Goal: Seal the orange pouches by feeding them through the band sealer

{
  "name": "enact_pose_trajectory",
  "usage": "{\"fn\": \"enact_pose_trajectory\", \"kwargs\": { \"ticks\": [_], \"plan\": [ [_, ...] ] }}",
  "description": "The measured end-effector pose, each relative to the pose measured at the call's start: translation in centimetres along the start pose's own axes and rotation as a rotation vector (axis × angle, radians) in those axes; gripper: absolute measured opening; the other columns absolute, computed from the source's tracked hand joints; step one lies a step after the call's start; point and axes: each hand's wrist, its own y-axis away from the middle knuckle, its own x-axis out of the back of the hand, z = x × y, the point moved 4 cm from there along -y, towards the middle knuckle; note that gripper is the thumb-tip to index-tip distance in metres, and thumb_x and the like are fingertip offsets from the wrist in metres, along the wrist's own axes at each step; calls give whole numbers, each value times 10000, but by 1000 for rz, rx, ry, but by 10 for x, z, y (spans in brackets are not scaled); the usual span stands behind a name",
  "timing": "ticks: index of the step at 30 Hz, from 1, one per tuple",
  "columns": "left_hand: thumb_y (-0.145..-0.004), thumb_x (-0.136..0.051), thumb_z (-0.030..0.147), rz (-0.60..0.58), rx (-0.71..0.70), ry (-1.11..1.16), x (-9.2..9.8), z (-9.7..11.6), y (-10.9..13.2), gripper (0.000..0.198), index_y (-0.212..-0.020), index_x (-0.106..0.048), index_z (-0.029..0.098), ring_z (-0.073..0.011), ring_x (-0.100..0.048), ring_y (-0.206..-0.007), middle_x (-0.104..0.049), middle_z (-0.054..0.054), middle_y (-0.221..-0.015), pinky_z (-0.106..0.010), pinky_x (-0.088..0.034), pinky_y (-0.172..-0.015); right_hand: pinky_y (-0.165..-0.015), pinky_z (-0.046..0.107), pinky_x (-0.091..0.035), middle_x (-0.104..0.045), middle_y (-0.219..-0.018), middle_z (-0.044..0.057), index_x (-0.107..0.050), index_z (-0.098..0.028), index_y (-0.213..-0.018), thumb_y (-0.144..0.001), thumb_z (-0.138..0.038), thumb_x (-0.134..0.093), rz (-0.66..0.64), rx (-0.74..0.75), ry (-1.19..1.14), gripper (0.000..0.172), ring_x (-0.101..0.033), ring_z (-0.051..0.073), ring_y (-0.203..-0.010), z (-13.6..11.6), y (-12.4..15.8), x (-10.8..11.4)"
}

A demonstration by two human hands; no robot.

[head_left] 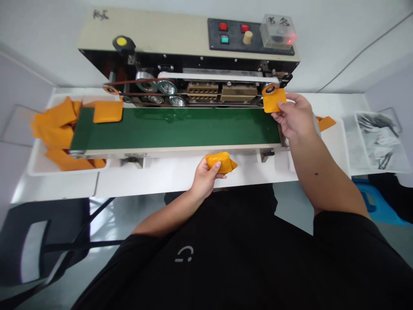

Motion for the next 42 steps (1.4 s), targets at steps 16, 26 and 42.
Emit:
{"fn": "enact_pose_trajectory", "kwargs": {
  "ticks": [16, 26, 42],
  "plan": [
    [-829, -954, 591, -38, -12, -4, -10, 4, -2, 602, -1212, -665, 228, -179, -781, -887, -773, -55, -1159, -229, -641, -545, -632, 315, -566, -707, -1004, 52, -776, -276, -1136, -974, -368, -772, -209, 247, 291, 186, -672, 183, -780, -5, 187, -15],
    [-723, -1045, 524, 2, -74, -84, -27, -4, -8, 623, -1105, -668, 207, -56, -547, -547, -722, 38, -837, -160, -425, -412, -672, 341, -528, -725, -971, 42, -749, -252, -1097, -915, -383, -820, -351, 189, 450, 235, -631, 195, -779, 25, 223, -39],
    [-728, -1042, 497, -69, -74, -113, -19, 1, -3, 550, -997, -665, 201, -62, -590, -544, -750, 22, -880, -195, -484, -469, -502, 264, -484, -717, -852, -11, -571, -272, -1027, -963, -514, -796, -206, 15, 36, 337, -614, 129, -566, 17, 197, -14]
  ]
}}
